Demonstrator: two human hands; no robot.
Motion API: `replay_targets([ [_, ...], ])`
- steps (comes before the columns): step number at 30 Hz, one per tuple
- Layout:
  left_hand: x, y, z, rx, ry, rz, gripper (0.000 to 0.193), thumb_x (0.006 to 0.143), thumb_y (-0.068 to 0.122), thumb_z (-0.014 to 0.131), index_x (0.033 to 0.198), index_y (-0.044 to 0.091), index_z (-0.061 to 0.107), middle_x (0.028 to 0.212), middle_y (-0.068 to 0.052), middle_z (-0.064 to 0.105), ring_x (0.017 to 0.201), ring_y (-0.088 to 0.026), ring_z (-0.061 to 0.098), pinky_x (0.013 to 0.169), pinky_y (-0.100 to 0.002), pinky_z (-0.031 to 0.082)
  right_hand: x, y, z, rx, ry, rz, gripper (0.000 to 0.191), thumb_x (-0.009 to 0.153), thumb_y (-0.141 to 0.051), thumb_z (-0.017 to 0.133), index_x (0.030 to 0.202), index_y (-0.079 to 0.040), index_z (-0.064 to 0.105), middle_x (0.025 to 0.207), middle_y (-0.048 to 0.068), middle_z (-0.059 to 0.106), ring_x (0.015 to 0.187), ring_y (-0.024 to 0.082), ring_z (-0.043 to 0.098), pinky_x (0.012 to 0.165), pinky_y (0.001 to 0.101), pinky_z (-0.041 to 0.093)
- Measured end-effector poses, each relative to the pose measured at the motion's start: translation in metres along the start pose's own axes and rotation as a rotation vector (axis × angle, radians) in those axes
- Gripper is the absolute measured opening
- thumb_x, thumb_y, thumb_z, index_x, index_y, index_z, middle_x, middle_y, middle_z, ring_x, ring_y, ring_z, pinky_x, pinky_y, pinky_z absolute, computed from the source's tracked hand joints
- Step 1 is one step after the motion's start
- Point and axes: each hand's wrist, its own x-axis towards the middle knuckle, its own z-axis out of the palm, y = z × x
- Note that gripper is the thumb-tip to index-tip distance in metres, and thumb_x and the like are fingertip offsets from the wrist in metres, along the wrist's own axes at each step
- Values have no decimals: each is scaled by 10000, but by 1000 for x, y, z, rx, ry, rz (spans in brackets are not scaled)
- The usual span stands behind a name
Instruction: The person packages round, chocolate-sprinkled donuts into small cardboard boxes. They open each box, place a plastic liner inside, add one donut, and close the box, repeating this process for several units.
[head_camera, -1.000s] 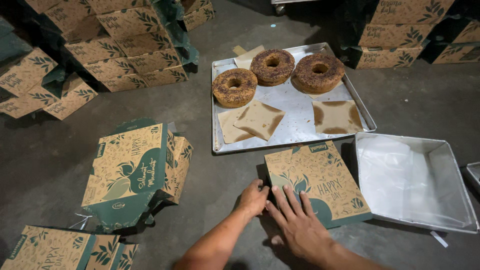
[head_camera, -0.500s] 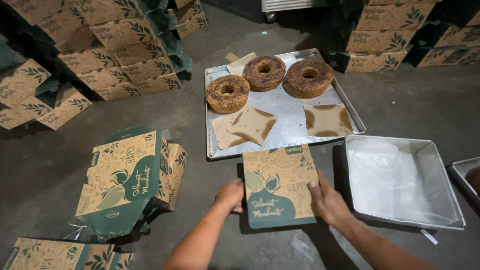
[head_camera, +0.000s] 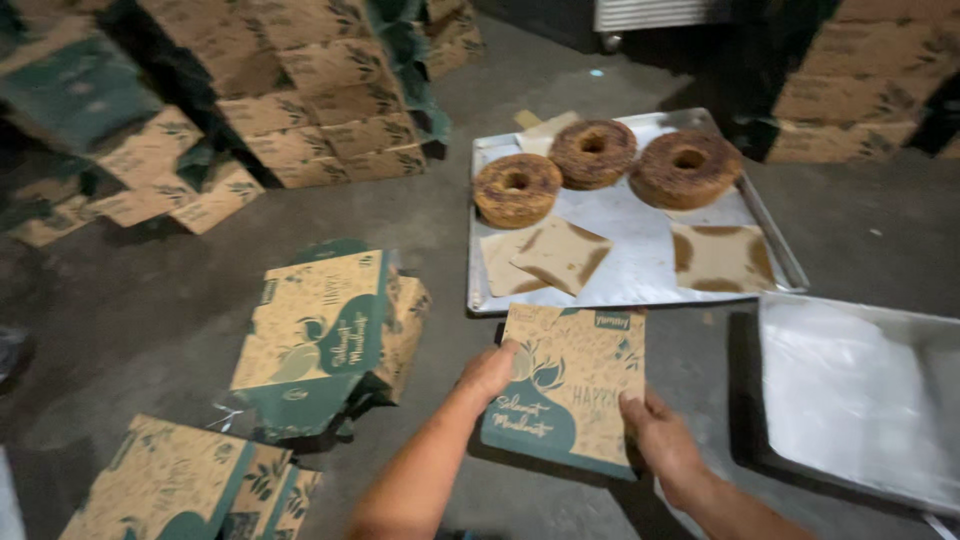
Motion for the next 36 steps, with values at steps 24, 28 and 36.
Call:
replay_targets([
  [24,-29,-4,-296,499,866,-78,505,1042,512,490,1137,73,719,1135,-221,720,1070,-415,690,927,-513,534,66,-141,308,-130,-443,-103,909,907,-656,498,1606,-106,313,1586,186,434,1431,335,434,1164,489,331],
  [28,-29,-52,-335,232,687,-265,758,962,724,494,1281,72,713,1355,-198,623,1281,-367,556,1066,-518,415,55,-150,343,-40,-530,188,1134,836,-740,554,1639,-203,-39,1668,253,171,1489,444,272,1194,636,193],
  [36,-26,-68,-322,-738,45,-395,735,858,674,587,1322,115,704,1288,-128,737,1110,-306,671,963,-483,506,41,-152,353,92,-441,193,1460,671,-561,784,1567,-250,-326,1646,288,214,1472,451,395,1147,642,390],
])
